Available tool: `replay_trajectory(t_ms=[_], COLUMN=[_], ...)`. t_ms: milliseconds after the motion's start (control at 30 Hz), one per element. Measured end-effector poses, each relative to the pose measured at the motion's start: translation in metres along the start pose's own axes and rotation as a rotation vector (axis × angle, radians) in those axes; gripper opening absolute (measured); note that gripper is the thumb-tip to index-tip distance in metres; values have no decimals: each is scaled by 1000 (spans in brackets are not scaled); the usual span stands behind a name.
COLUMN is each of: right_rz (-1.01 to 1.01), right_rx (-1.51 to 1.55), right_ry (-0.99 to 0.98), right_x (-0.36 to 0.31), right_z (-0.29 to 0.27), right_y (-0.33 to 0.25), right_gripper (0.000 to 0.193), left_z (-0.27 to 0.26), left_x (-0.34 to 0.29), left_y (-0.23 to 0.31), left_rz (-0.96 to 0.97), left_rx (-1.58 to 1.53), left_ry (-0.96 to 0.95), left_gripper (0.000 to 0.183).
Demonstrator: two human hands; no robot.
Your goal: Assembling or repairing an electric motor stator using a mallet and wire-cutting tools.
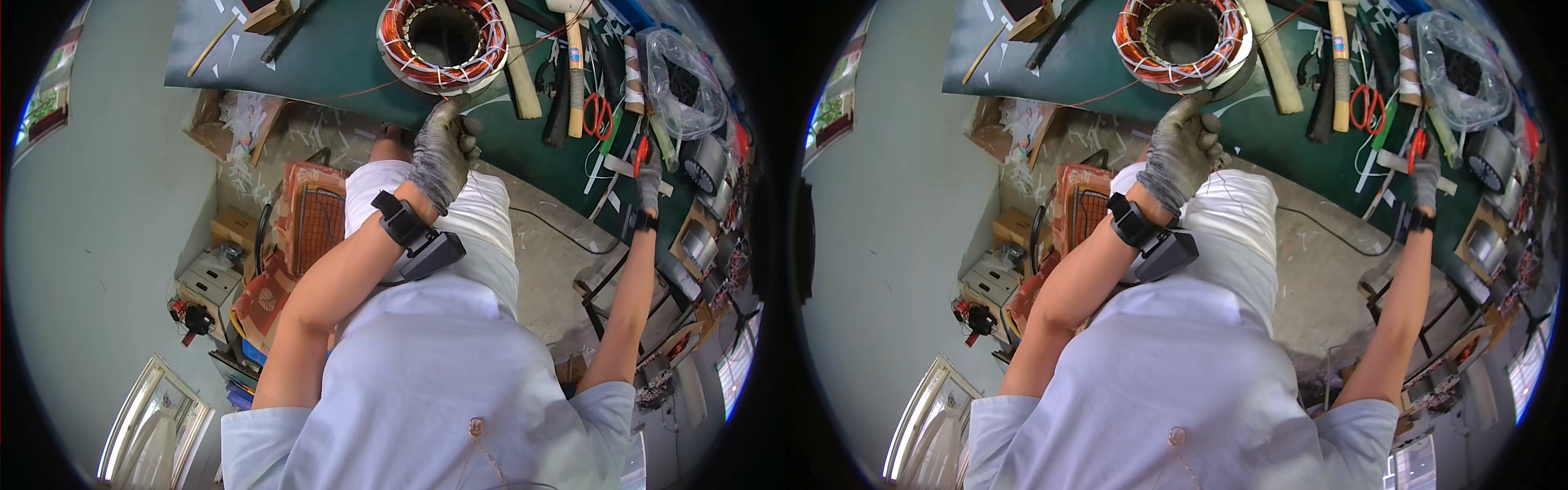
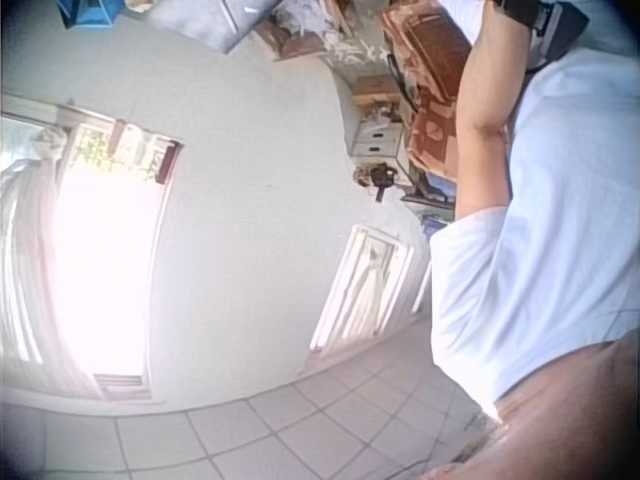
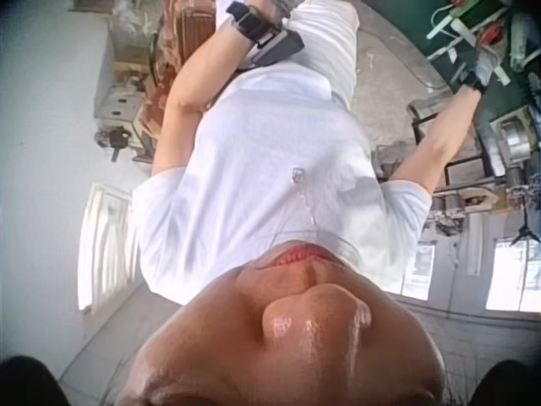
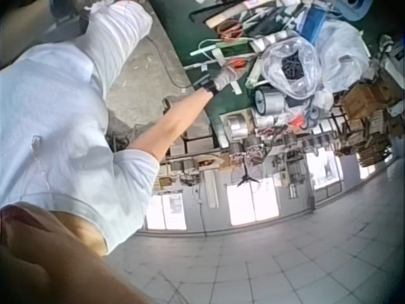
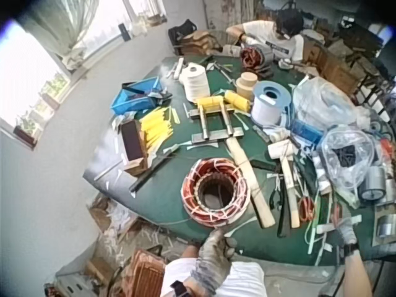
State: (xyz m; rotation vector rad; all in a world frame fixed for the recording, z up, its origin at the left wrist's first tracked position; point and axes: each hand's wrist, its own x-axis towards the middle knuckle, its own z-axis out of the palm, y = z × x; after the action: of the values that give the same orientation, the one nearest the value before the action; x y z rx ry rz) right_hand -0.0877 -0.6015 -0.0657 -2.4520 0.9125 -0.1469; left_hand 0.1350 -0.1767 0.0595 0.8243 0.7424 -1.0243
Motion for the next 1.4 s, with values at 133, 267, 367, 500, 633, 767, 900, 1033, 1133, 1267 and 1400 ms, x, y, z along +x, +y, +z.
replay_trajectory(t_ms=[133, 267, 367, 500, 633, 767, 900, 1033, 1133, 1267, 1400], right_rz=[-169, -12, -372, -487, -580, -622, -756, -789, -771, -754, -653], right_rx=[20, 494, 432, 401, 396, 387, 322, 264, 273, 235, 185], right_ry=[-128, -594, -701, -983, -967, -1003, -852, -752, -777, -766, -683], right_x=[-33, -52, -61, -56, -56, -54, -54, -55, -54, -60, -80], right_z=[-22, -41, -22, 17, 53, 65, 75, 81, 83, 80, 82], right_y=[-52, -194, -292, -362, -383, -401, -405, -407, -412, -417, -403], right_gripper=[51, 46, 44, 40, 40, 39, 38, 39, 37, 34, 34], left_z=[-1, -16, -30, -62, -63, -67, -77, -75, -80, -82, -78], left_x=[3, -11, -41, -51, -58, -61, -65, -64, -64, -61, -59], left_y=[0, 9, 28, 56, 62, 64, 72, 72, 70, 67, 59], left_rz=[22, 78, 198, 439, 502, 491, 444, 495, 526, 498, 477], left_rx=[21, 112, 391, 828, 818, 731, 744, 806, 787, 682, 718], left_ry=[38, -49, -70, -85, 47, 95, 64, 122, 112, 89, 78], left_gripper=[19, 24, 25, 24, 21, 16, 16, 15, 14, 15, 15])
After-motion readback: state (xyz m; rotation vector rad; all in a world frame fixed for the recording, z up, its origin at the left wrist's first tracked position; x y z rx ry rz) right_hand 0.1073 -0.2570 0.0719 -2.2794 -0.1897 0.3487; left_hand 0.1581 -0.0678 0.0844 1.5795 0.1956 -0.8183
